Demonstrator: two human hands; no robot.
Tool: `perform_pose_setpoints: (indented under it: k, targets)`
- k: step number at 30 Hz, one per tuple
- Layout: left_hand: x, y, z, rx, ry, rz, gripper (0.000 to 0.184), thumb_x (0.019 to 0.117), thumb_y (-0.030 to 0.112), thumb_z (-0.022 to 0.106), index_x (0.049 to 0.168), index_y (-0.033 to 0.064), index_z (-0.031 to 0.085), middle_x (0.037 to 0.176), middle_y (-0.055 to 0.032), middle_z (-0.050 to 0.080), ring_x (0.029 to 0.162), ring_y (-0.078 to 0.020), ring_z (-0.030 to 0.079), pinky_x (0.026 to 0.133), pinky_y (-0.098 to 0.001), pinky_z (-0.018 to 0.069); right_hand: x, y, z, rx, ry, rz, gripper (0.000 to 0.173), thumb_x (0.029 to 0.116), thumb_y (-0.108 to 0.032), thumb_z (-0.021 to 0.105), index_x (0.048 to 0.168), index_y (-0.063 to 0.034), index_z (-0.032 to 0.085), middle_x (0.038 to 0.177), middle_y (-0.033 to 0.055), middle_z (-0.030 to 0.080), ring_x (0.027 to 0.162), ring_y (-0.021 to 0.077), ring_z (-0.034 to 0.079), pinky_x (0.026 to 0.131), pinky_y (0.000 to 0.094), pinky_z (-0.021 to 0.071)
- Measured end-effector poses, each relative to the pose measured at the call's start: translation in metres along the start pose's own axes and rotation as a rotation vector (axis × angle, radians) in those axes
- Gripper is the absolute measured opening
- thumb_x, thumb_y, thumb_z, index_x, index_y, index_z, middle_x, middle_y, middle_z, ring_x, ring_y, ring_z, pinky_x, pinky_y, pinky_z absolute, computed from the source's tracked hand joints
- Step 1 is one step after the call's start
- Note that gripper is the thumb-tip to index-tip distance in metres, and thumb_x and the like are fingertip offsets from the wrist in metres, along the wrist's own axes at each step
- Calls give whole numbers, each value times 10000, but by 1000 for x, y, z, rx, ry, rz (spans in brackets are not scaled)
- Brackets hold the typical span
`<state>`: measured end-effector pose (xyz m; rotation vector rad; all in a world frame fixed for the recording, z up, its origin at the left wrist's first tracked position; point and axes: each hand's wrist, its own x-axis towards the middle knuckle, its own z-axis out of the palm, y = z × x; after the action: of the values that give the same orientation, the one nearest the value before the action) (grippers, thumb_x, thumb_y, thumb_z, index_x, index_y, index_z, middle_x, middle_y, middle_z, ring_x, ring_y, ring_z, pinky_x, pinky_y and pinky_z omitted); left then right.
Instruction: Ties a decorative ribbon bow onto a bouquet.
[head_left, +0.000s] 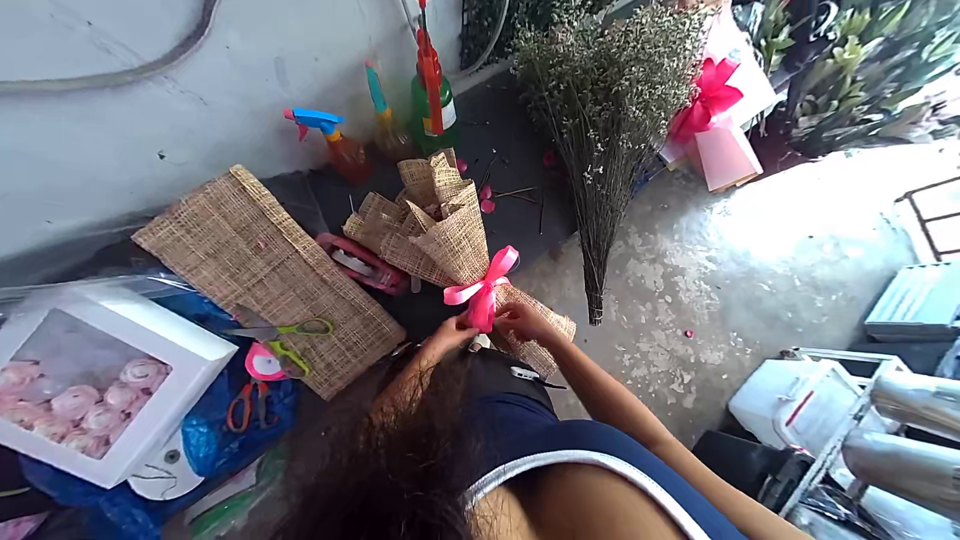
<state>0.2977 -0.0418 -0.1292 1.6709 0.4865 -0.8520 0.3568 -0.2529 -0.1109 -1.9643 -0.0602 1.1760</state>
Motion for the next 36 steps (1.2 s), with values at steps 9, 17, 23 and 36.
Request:
perform_pose_setpoints:
  k: [9, 17, 23, 36]
  targets:
    - [12, 13, 0, -212, 226, 167, 304, 1054, 177, 571, 1187, -87, 639, 1099, -218, 677, 977, -254, 639, 898, -443, 517, 6, 14, 17, 427, 236, -184, 145, 1005, -79, 604, 1003, 63, 637, 775, 43, 588, 645, 71, 519, 656, 261, 480]
    - [27, 9, -6, -855, 305, -160, 307, 1121, 287, 343, 1229, 76, 538, 888, -52, 609, 688, -131, 575, 643, -295, 501, 29, 34, -52, -271, 302, -414, 217, 1032, -128, 576, 1110, -25, 751, 1044, 105, 745, 985, 224, 699, 910, 452, 554]
    - [33, 7, -18, 213, 392, 287, 381, 1100, 200, 446, 1187, -119, 636, 1075, -327, 679, 1069, -456, 665, 978, -633, 474, 69, 29, -73, -260, 417, -86, 273, 1073, -150, 502, 1153, 14, 705, 1120, 185, 720, 1114, 316, 660, 989, 541, 498]
    - [19, 5, -9, -205, 83, 176, 298, 1068, 130, 530, 1222, -118, 589, 1103, -224, 668, 961, -225, 664, 921, -399, 544, 0, 22, 22, -109, 307, -395, 346, 942, -217, 723, 1195, 18, 698, 1242, 253, 616, 1109, 354, 618, 976, 511, 508]
